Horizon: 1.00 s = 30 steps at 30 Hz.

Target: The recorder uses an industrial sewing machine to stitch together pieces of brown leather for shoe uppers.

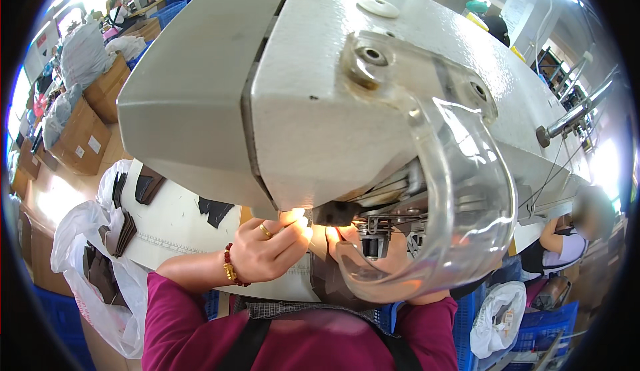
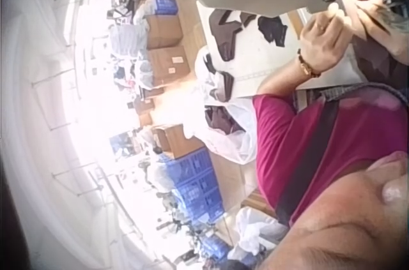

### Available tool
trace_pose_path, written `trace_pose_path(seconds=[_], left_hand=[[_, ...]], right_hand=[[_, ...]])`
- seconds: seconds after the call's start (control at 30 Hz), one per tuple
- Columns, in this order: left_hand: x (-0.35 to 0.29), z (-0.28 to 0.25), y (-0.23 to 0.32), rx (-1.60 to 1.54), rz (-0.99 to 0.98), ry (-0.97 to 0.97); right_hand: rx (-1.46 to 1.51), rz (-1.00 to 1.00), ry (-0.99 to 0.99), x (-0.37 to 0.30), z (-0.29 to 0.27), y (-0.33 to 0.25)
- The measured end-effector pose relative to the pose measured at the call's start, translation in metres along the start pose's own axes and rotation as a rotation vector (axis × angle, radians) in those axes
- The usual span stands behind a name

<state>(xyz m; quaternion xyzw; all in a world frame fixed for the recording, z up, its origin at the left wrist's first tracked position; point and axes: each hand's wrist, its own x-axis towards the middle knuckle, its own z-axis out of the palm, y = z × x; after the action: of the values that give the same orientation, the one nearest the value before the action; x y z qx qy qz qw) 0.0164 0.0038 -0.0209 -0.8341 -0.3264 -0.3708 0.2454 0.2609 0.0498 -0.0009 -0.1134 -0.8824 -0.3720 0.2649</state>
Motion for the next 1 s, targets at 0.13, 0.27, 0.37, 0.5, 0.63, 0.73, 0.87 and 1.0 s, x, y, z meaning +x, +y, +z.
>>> trace_pose_path(seconds=[0.13,0.27,0.37,0.5,0.63,0.73,0.87,1.0], left_hand=[[0.002,0.003,0.0,-0.027,-0.04,0.072],[0.008,0.0,-0.001,0.039,0.013,0.018],[0.013,-0.013,-0.001,0.077,0.052,-0.035],[0.017,-0.019,0.002,0.022,-0.012,-0.077],[0.012,-0.01,0.002,-0.07,-0.069,0.01],[0.007,-0.002,-0.001,0.009,-0.003,0.033],[0.004,0.003,0.0,0.023,-0.033,0.055],[0.005,0.002,-0.002,0.012,-0.02,0.055]], right_hand=[[-0.008,-0.001,0.018,-0.001,0.004,-0.003],[0.004,0.0,0.002,-0.005,0.005,-0.003],[0.023,-0.008,-0.015,-0.008,0.003,-0.003],[0.035,-0.025,-0.033,-0.011,0.001,-0.002],[0.048,-0.036,-0.036,-0.012,0.003,0.0],[0.056,-0.043,-0.035,-0.011,0.005,0.004],[0.077,-0.046,-0.029,-0.012,0.006,0.009],[0.101,-0.055,-0.026,-0.013,0.005,0.012]])
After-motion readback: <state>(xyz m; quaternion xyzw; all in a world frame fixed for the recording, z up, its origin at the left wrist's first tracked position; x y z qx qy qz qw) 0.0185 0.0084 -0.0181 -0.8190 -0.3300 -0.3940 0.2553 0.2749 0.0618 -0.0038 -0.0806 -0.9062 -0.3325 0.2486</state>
